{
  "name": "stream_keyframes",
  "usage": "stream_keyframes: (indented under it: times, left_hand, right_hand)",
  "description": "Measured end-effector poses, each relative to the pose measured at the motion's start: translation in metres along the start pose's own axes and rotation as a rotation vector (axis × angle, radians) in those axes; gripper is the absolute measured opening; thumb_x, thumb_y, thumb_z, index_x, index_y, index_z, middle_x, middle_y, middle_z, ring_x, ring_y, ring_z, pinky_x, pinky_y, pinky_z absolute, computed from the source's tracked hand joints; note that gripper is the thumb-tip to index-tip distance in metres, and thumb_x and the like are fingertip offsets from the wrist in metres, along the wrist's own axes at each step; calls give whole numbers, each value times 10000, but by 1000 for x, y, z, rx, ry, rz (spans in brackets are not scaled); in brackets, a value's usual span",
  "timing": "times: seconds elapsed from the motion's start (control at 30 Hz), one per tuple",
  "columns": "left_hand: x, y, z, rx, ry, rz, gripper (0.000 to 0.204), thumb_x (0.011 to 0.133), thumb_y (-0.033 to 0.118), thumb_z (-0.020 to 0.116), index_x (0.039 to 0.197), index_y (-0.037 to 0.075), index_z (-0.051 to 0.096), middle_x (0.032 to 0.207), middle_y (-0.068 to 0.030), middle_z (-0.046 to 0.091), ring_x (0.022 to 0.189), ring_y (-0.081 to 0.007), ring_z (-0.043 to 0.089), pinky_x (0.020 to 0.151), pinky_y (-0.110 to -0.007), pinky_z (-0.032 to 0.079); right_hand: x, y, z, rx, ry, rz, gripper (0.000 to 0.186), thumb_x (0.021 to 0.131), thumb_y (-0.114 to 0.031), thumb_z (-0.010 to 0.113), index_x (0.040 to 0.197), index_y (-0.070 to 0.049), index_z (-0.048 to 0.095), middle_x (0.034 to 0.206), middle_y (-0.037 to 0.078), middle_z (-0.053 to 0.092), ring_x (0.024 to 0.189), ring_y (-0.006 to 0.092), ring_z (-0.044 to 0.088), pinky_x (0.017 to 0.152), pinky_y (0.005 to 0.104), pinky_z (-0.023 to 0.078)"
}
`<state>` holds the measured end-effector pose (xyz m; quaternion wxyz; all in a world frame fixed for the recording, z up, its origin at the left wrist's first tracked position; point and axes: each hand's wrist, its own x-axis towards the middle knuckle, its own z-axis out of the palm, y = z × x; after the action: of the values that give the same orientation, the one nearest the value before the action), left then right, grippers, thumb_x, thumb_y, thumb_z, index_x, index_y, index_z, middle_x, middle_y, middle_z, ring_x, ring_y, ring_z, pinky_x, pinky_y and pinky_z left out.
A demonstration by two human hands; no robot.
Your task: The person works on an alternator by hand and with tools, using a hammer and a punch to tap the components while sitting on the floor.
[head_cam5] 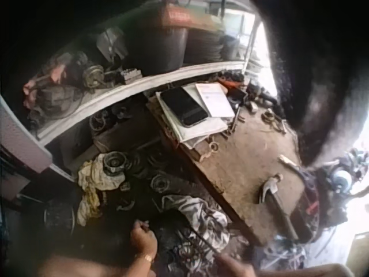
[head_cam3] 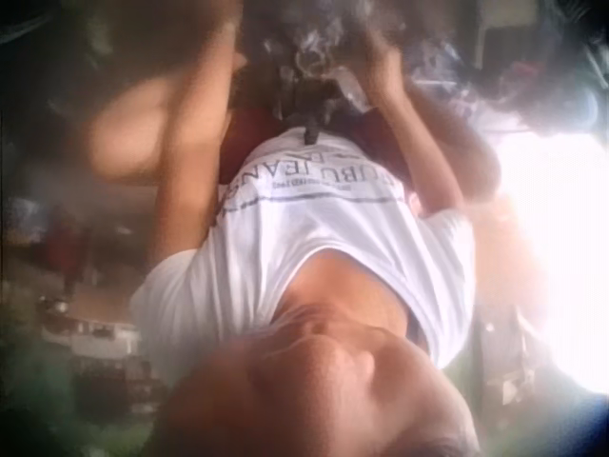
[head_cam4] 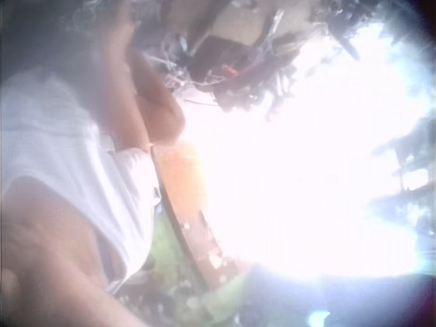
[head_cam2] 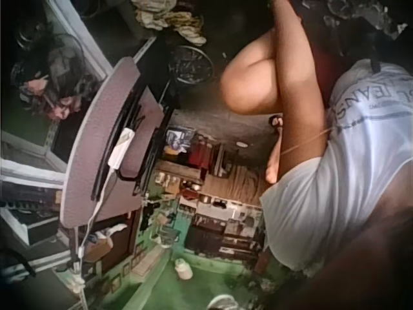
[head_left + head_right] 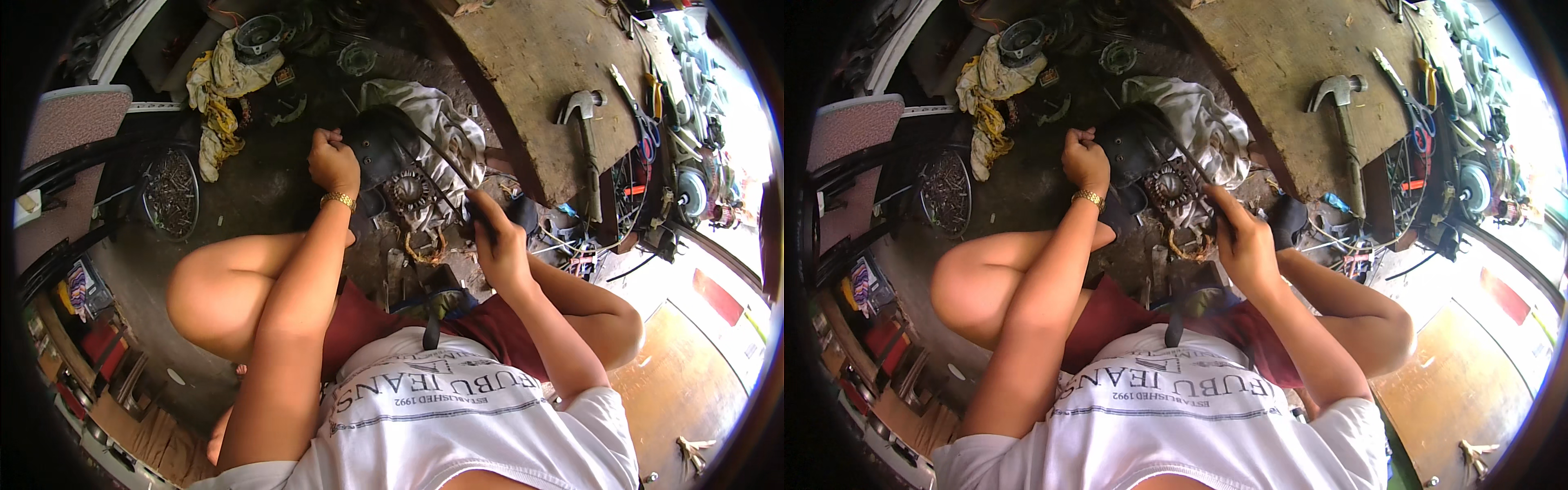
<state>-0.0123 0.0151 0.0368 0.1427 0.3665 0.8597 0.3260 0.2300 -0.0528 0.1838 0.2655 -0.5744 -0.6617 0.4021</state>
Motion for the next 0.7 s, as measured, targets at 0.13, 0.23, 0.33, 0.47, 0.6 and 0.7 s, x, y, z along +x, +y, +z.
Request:
stream_keyframes:
  times: [0.13, 0.23, 0.33, 0.47, 0.6, 0.7]
  left_hand:
    - [-1, 4, 5, 46, -20, 65, 104, 774, 26, 538, 803, 120, 573, 840, -86, 707, 785, -343, 666, 660, -453, 505]
    - [5, 15, 7, 99, -36, -7, 100, 774, 29, 538, 816, 108, 582, 779, -124, 681, 770, -356, 660, 663, -460, 504]
    - [7, 8, 1, 140, -96, 59, 111, 781, 19, 519, 822, 107, 574, 823, -101, 700, 788, -353, 662, 660, -458, 506]
    - [-4, 1, 0, 7, -4, 0, 129, 790, 9, 503, 830, 116, 564, 901, -69, 717, 811, -347, 666, 657, -451, 509]
    - [0, 9, 3, 18, -13, 65, 129, 790, 12, 505, 827, 122, 560, 913, -57, 719, 801, -346, 666, 650, -452, 508]
    - [-11, 18, 8, 103, -81, 16, 117, 786, 18, 512, 815, 119, 564, 903, -61, 720, 787, -353, 662, 653, -458, 502]
  right_hand:
    - [41, 31, 60, 53, 31, 145, 499, 838, 39, 513, 1293, -167, 535, 971, 231, 660, 856, 360, 672, 733, 416, 524]
    - [122, 41, 104, 74, 115, -53, 498, 833, 9, 515, 1289, -190, 533, 900, 249, 647, 782, 405, 640, 690, 460, 503]
    - [102, 35, 92, 45, 107, -46, 485, 838, -4, 517, 1288, -182, 529, 877, 255, 641, 799, 417, 634, 687, 466, 499]
    - [9, 3, 8, 5, -13, 76, 448, 862, 58, 501, 1274, -112, 547, 978, 227, 666, 925, 319, 689, 756, 359, 528]
    - [12, 30, 37, -30, 64, 39, 503, 830, 93, 500, 1282, -121, 551, 976, 218, 674, 925, 344, 678, 786, 359, 536]
    - [105, 42, 96, -23, 39, 119, 484, 832, 29, 520, 1289, -131, 543, 1060, 212, 631, 943, 347, 646, 804, 369, 504]
